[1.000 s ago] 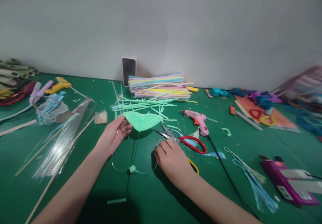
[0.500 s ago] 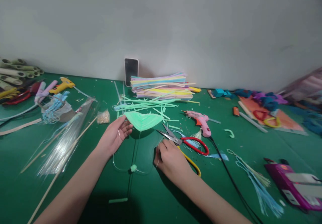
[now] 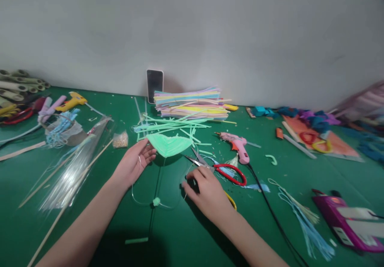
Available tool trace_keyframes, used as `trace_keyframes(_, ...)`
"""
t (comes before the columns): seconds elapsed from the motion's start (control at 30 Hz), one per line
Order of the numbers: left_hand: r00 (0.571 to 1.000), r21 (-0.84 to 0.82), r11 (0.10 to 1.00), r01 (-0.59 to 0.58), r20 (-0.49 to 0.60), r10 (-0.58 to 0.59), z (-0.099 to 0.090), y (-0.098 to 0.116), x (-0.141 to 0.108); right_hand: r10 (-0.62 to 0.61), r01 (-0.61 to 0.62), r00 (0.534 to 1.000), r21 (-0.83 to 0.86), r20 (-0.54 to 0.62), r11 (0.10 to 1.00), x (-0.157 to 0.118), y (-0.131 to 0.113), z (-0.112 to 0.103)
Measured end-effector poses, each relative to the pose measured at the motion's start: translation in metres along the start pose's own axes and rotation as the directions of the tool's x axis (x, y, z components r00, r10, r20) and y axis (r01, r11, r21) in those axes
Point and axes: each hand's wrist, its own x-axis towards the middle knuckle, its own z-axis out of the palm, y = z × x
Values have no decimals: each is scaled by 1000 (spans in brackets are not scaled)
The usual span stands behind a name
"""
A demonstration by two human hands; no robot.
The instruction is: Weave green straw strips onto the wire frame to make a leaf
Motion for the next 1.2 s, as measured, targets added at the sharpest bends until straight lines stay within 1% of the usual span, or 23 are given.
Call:
trace_keyframes(0.07,1000,-1,1000,0,0,0,1,0,-1,-53,53,999,-29,1,998,0,1,2)
trace_keyframes(0.13,1000,-1,1000,1,-3,-1,3,1,-1,-107,108,994,-105,8,989,0,1,4)
trace_keyframes(0.23,1000,-2,1000,2,-11,-2,3,2,-2,-148,148,989,-194,15,970,1,2,4)
trace_keyframes(0.27,1000,-3,1000,3,-14,-3,3,2,-2,-147,148,989,-186,18,971,0,2,2)
trace_keyframes(0.33,1000,-4,1000,4,-18,-4,3,2,-1,-129,133,991,-119,38,984,-1,3,-2)
trace_keyframes(0.43,1000,-2,1000,5,-20,-5,2,1,0,-123,125,987,-12,103,992,-1,4,-8)
trace_keyframes(0.53,1000,0,1000,5,-18,-5,1,1,0,-159,160,977,3,139,987,0,5,-9)
trace_keyframes(0.67,1000,2,1000,4,-19,-4,1,1,1,-166,168,981,-11,99,986,2,11,-8)
trace_keyframes(0.77,1000,3,1000,6,-24,-6,2,1,0,-154,152,985,32,77,988,2,17,-9)
trace_keyframes(0.9,1000,2,1000,12,-26,-11,4,2,-2,-194,183,978,134,80,974,0,21,-17)
trace_keyframes(1.0,1000,-1,1000,14,-25,-14,5,3,-2,-211,207,977,115,23,972,0,21,-24)
trace_keyframes(1.07,1000,-4,1000,15,-25,-15,5,3,-3,-176,176,984,90,-11,980,0,22,-26)
trace_keyframes(1.2,1000,-9,1000,14,-27,-14,7,4,-3,-56,62,994,60,-98,996,2,28,-25)
